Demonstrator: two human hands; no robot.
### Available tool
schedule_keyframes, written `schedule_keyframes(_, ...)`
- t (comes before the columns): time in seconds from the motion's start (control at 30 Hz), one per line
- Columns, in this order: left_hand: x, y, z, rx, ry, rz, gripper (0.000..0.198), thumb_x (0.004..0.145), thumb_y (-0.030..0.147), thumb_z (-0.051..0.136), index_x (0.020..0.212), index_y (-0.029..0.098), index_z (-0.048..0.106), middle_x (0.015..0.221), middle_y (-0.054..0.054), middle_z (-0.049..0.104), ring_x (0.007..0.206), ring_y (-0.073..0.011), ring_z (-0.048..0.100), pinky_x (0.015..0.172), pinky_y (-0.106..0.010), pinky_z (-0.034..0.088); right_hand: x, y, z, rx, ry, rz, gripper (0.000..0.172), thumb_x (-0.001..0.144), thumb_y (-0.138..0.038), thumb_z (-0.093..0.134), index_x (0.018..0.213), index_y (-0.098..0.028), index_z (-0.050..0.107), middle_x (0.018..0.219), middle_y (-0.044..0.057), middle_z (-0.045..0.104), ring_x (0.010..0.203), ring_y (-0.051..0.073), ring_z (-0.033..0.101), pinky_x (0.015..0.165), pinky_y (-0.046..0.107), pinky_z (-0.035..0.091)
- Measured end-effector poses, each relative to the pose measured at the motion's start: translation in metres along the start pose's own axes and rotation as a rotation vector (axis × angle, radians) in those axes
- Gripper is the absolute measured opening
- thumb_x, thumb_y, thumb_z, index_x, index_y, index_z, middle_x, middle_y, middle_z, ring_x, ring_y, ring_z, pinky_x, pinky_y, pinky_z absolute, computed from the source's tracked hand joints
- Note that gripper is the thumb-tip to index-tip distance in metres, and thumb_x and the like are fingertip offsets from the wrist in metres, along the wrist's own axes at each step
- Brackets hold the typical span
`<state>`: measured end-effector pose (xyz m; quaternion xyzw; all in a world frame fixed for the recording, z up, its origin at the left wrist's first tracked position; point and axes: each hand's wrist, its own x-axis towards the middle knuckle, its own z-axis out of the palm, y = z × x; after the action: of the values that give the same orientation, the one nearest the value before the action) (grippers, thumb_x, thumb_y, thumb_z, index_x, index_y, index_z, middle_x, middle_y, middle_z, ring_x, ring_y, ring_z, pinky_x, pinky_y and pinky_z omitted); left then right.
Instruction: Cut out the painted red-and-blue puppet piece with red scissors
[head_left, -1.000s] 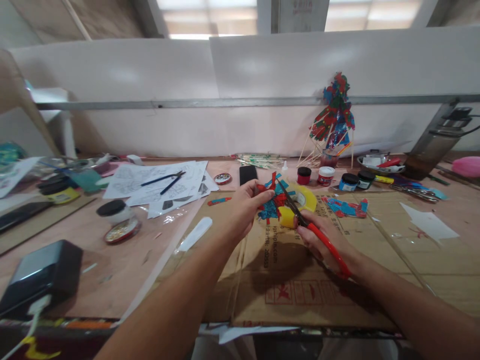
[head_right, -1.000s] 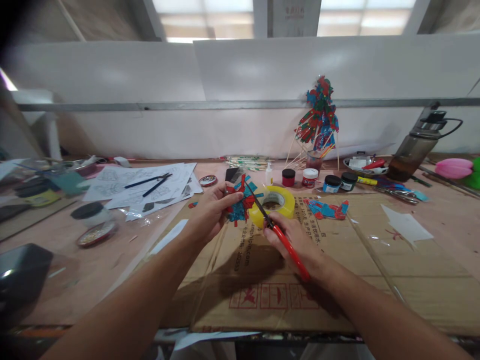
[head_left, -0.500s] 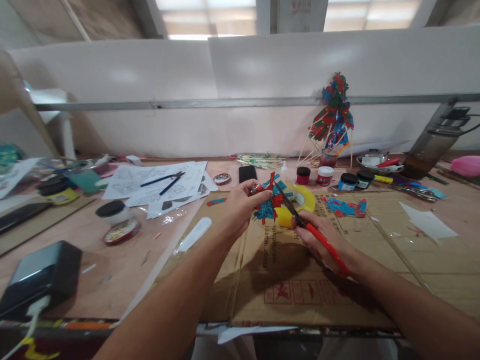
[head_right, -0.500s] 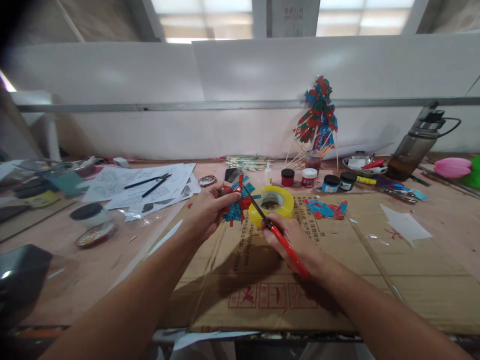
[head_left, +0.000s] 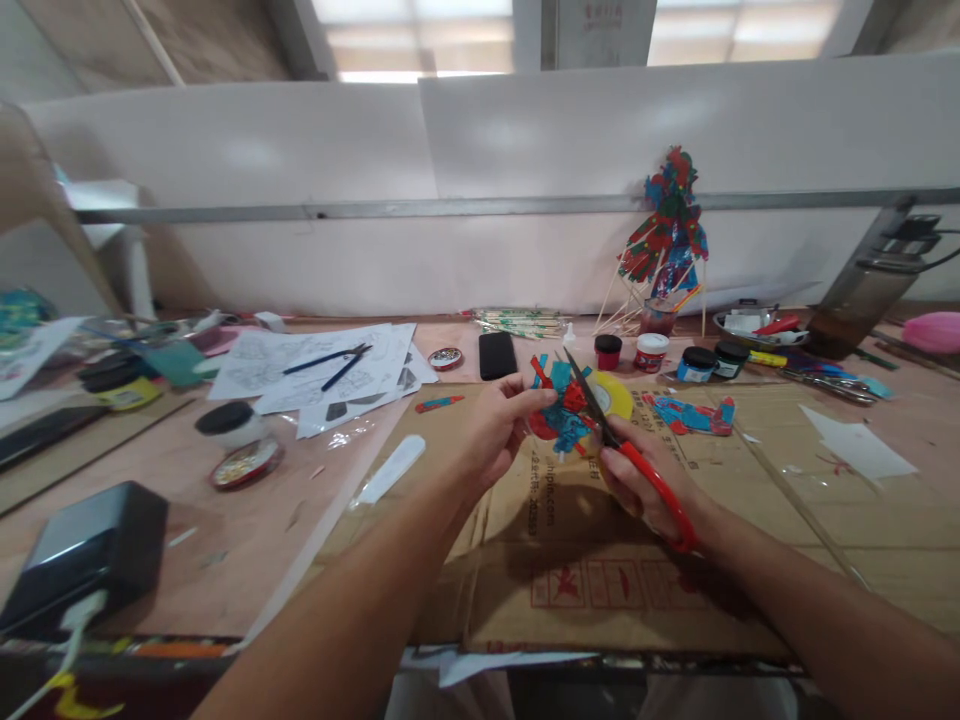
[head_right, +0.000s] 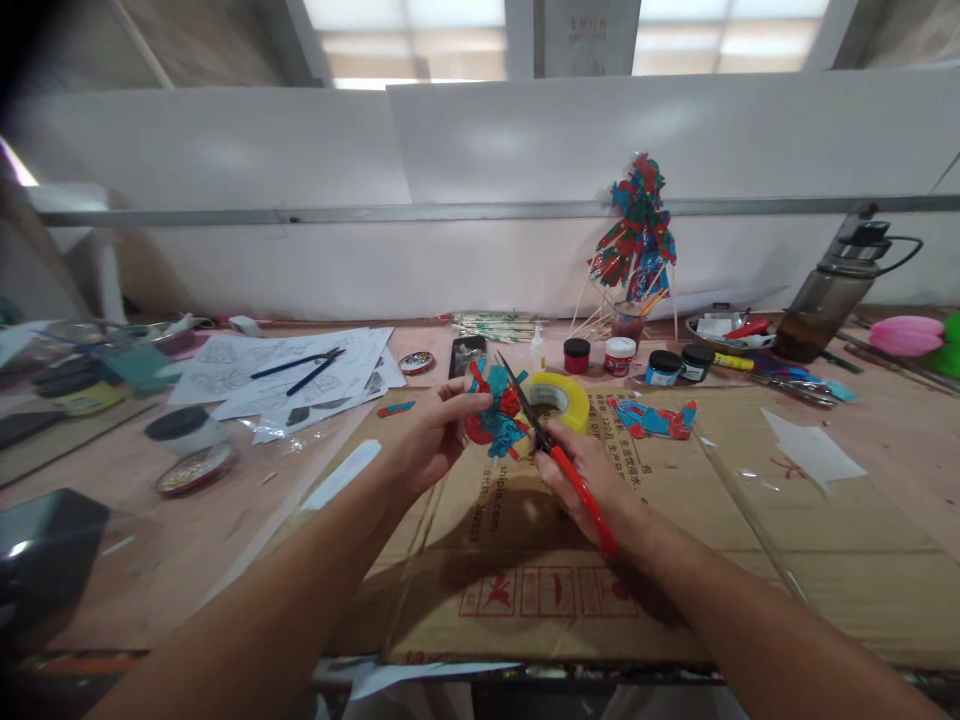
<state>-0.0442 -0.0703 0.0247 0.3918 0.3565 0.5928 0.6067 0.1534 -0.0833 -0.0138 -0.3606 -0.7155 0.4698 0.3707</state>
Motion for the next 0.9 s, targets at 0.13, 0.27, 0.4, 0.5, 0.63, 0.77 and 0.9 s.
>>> schedule_keyframes(0.13,-0.003,-0.005,0.002,-0.014,-0.038,-0.095,0.027,0.055,0.023,0.089,0.065,0.015,0.066,0.067,-0.002,0.067,0.059,-0.0115,0.060,0.056,-0.024,0.048,-0.001,0.004,0.000,0.077,-0.008,0.008,0.020,0.094,-0.042,0.052,0.087,-0.023,0.049,0.054,-0.009,0.042,0.043,0.009,0.034,0.040,0.022,0.031)
schedule_keyframes(0.27,-0.003,-0.010,0.001,0.022,-0.067,-0.153,0.029,0.056,0.028,0.091,0.072,0.014,0.072,0.071,-0.004,0.069,0.062,-0.0127,0.062,0.055,-0.024,0.044,-0.002,0.003,0.001,0.094,0.014,0.002,0.020,0.088,-0.041,0.055,0.078,-0.025,0.048,0.050,-0.008,0.040,0.040,0.010,0.034,0.038,0.023,0.031)
schedule_keyframes(0.4,-0.004,-0.011,0.003,0.082,-0.058,-0.115,0.031,0.056,0.033,0.092,0.072,0.015,0.073,0.070,-0.004,0.069,0.059,-0.0110,0.058,0.051,-0.023,0.037,-0.002,0.005,0.003,0.115,0.035,0.039,0.029,0.084,-0.046,0.058,0.071,-0.026,0.043,0.049,-0.008,0.037,0.039,0.010,0.033,0.037,0.024,0.030)
schedule_keyframes(0.5,-0.006,-0.012,0.006,0.106,-0.072,-0.111,0.032,0.057,0.035,0.092,0.072,0.015,0.072,0.068,-0.004,0.069,0.057,-0.0108,0.057,0.049,-0.022,0.034,-0.001,0.012,0.005,0.169,0.047,0.082,0.033,0.084,-0.052,0.059,0.072,-0.025,0.043,0.050,-0.008,0.037,0.039,0.009,0.033,0.037,0.023,0.029)
schedule_keyframes(0.63,-0.007,-0.016,0.009,0.097,-0.048,-0.060,0.035,0.054,0.031,0.094,0.071,0.016,0.066,0.064,-0.001,0.065,0.053,-0.0087,0.054,0.047,-0.021,0.032,-0.001,0.014,0.005,0.112,0.061,0.066,0.034,0.086,-0.052,0.058,0.070,-0.024,0.044,0.050,-0.007,0.037,0.041,0.010,0.034,0.038,0.023,0.030)
schedule_keyframes(0.77,-0.006,-0.019,0.009,0.127,-0.041,-0.016,0.037,0.054,0.031,0.093,0.066,0.017,0.061,0.060,0.001,0.061,0.049,-0.0070,0.049,0.045,-0.021,0.033,-0.003,0.007,0.003,0.018,0.091,0.060,0.032,0.087,-0.046,0.058,0.067,-0.025,0.044,0.051,-0.004,0.041,0.044,0.012,0.038,0.039,0.025,0.034)
schedule_keyframes(0.9,-0.005,-0.020,0.008,0.141,-0.020,0.011,0.040,0.057,0.040,0.092,0.064,0.017,0.060,0.056,0.003,0.058,0.046,-0.0072,0.046,0.044,-0.021,0.034,-0.003,0.008,0.003,0.005,0.079,0.048,0.029,0.088,-0.047,0.058,0.071,-0.025,0.049,0.052,-0.004,0.040,0.043,0.013,0.036,0.039,0.025,0.033)
